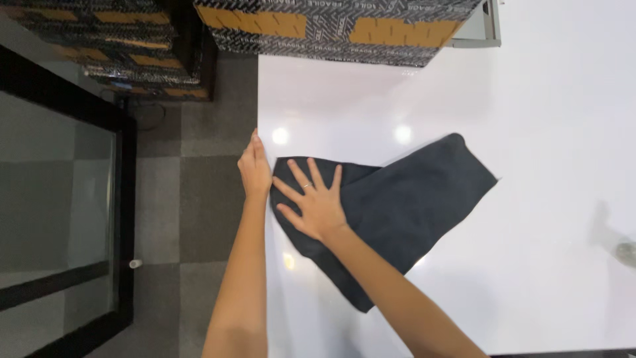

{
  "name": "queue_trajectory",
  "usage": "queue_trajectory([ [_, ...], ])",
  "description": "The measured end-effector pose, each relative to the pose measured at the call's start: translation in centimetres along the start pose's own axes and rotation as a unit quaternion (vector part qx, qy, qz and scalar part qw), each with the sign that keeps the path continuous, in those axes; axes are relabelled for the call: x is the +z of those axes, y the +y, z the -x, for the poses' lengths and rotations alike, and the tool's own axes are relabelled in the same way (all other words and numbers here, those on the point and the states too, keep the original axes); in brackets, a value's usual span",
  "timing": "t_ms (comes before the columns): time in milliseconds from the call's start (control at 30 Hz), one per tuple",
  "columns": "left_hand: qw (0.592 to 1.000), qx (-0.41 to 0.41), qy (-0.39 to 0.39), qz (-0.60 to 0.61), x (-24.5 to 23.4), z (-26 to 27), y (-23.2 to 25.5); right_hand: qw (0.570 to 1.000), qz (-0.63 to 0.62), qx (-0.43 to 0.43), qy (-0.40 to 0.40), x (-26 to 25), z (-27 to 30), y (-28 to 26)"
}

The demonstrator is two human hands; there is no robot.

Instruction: The person sprays a white desk with a liquid from a spray bottle and wipes the surface with a dark cloth.

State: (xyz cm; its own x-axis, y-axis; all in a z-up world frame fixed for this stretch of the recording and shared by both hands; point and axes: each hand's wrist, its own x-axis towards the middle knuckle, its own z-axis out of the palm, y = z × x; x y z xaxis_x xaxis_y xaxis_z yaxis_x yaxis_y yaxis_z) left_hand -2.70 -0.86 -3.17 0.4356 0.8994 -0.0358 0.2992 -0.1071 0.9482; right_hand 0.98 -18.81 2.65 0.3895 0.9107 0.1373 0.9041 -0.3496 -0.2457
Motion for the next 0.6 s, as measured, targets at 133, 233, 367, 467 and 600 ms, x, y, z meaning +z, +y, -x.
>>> queue_trajectory([
  [133, 0.99, -0.126, -0.038, 0.053, -2.9, 4.5, -1.6, 0.998, 0.037, 0.04, -0.005, -2.1, 3.5, 4.8],
  [233, 0.941, -0.287, -0.096, 0.15, -6.1, 9.8, -2.8, 0.993, 0.062, 0.1, -0.015, -4.0, 6.7, 9.0],
  [367, 0.946, -0.292, -0.085, 0.111, -7.6, 14.8, -3.6, 0.984, 0.067, 0.165, -0.024, -5.8, 11.8, 11.2],
  [467, 0.963, -0.263, -0.044, 0.03, -7.5, 15.2, -3.0, 0.981, 0.062, 0.177, -0.04, -6.2, 15.4, 9.4],
  [600, 0.954, -0.278, 0.026, -0.109, -6.9, 14.8, -1.8, 0.992, 0.058, 0.102, -0.049, -6.0, 18.6, 5.2],
])
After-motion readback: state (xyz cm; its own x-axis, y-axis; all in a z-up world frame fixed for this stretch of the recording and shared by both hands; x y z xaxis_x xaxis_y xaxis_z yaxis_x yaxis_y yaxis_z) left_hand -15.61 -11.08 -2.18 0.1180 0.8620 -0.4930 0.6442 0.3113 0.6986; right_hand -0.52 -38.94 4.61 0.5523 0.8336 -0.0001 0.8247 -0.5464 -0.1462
